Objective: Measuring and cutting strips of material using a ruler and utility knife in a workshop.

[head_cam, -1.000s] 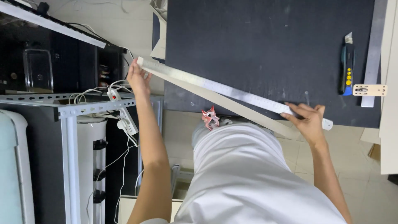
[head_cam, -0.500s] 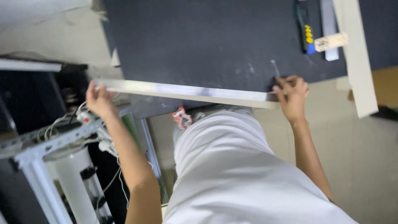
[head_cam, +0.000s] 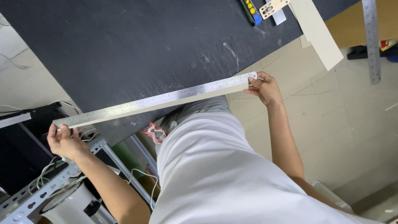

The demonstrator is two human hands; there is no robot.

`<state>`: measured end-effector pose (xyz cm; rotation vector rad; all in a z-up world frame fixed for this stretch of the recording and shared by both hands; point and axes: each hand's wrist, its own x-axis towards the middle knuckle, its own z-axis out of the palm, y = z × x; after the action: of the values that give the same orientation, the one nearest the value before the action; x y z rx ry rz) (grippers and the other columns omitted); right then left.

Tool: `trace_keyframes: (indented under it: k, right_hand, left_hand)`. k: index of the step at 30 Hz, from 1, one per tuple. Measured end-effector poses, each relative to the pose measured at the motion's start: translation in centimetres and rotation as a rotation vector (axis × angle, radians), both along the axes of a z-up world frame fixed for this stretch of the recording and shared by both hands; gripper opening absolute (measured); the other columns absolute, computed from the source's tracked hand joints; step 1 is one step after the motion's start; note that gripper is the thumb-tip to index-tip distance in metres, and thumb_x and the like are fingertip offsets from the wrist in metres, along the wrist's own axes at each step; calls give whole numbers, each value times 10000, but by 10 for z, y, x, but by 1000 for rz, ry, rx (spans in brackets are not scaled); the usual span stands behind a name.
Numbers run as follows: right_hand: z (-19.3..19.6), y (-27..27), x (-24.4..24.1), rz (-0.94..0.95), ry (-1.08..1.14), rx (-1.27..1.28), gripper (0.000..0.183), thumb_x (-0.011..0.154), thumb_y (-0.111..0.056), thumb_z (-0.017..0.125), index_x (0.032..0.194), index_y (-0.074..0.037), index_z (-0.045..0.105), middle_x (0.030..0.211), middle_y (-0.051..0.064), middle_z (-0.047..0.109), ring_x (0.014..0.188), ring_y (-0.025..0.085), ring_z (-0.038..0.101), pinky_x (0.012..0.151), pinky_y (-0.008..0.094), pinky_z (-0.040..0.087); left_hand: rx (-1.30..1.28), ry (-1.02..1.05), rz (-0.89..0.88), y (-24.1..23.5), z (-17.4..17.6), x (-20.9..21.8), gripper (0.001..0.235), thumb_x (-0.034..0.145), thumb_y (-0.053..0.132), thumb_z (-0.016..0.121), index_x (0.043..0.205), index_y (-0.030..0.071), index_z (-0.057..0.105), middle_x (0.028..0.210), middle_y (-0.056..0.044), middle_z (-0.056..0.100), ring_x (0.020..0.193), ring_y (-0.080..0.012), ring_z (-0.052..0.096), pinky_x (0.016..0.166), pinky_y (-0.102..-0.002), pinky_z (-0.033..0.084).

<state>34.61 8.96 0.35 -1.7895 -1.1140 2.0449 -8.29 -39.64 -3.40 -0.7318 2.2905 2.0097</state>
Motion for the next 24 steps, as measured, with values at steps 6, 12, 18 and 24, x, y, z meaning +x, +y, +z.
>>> trace_keyframes:
  k: [6, 12, 18, 24]
  right_hand:
    - [-6, 2, 8, -147, 53, -38, 93, 900, 12, 696, 942, -18, 619, 962, 149, 712, 931, 247, 733, 815, 330, 679]
    - [-11, 5, 7, -167, 118, -72, 55, 892, 45, 681, 943, 46, 662, 962, 160, 714, 901, 253, 735, 845, 299, 672]
    - [-15, 6, 6, -176, 118, -68, 83, 878, 86, 669, 958, 62, 676, 956, 159, 718, 895, 252, 733, 853, 302, 670]
    - [-17, 5, 5, -171, 133, -73, 68, 895, 81, 654, 962, 74, 667, 986, 188, 720, 964, 287, 734, 870, 314, 661]
  left_hand:
    - [-11, -21, 19, 7, 12, 5, 238, 929, 36, 715, 1115, 184, 721, 1105, -9, 739, 1012, -134, 747, 764, -256, 685]
    - [3, -14, -6, 3, 12, 4, 230, 925, 56, 728, 1127, 161, 697, 1103, -11, 747, 1032, -142, 759, 799, -268, 692]
    - [-20, -21, 14, 3, 10, 6, 221, 934, 53, 725, 1118, 175, 711, 1137, -23, 729, 1004, -126, 734, 744, -220, 681]
    - [-29, -38, 43, 6, 12, 6, 210, 921, 41, 722, 1084, 174, 716, 1099, -10, 729, 1029, -127, 740, 764, -225, 695]
